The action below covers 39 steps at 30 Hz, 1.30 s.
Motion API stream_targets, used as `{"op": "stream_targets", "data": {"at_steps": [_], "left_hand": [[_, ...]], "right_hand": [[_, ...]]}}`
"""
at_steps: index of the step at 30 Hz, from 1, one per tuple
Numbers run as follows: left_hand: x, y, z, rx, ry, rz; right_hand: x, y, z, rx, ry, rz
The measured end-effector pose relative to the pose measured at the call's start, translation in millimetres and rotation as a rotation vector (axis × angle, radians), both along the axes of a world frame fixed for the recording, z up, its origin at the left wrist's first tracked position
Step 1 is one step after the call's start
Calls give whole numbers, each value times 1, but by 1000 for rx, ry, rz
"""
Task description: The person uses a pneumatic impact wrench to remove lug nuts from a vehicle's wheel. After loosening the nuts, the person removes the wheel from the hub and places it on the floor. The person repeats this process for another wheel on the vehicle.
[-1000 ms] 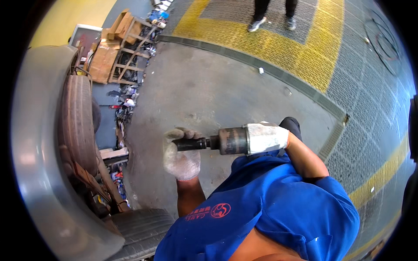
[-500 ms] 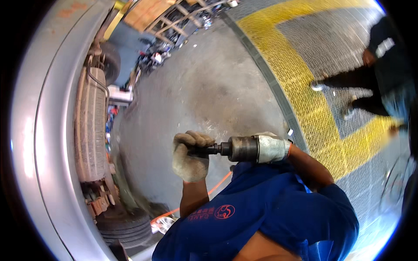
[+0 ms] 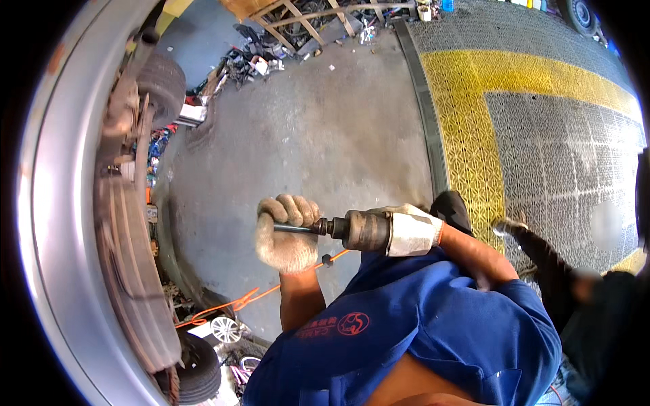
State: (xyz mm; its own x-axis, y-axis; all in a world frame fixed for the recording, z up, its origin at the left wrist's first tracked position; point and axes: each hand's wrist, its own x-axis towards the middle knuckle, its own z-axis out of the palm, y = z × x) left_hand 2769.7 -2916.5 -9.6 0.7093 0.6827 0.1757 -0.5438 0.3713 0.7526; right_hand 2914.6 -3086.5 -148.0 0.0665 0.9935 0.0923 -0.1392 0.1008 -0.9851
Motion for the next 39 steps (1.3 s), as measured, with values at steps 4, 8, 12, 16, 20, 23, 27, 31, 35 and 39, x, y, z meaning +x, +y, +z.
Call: {"op": "stream_targets", "data": {"at_steps": [4,8,12,16,20,23,27,31,35,39], "left_hand": [[106,78,18,149,-30,40],[200,172,-2,-12,-21,192],[269,257,-17,-162,62,410],[336,345,5,-275,100,682],[393,448,7,-321,116,861],[430,542,-17,-383,223,1008],[454,688,-56,-517,244,996],[475,815,-44,-623,239,1077],[481,918,-22,-570,95,1029],[460,1005,-29,-449,8,1166]], "right_hand": [[103,99,7,-40,-512,253],[202,204,-54,118,-127,247],[311,311,-69,178,-118,304],[403,436,-26,-3,145,555],[461,556,-21,226,76,565],[490,637,-41,193,152,627],[526,769,-42,132,185,718],[538,910,-32,-236,657,892],[534,1048,-9,-67,581,915],[514,1192,-11,203,160,1020]]}}
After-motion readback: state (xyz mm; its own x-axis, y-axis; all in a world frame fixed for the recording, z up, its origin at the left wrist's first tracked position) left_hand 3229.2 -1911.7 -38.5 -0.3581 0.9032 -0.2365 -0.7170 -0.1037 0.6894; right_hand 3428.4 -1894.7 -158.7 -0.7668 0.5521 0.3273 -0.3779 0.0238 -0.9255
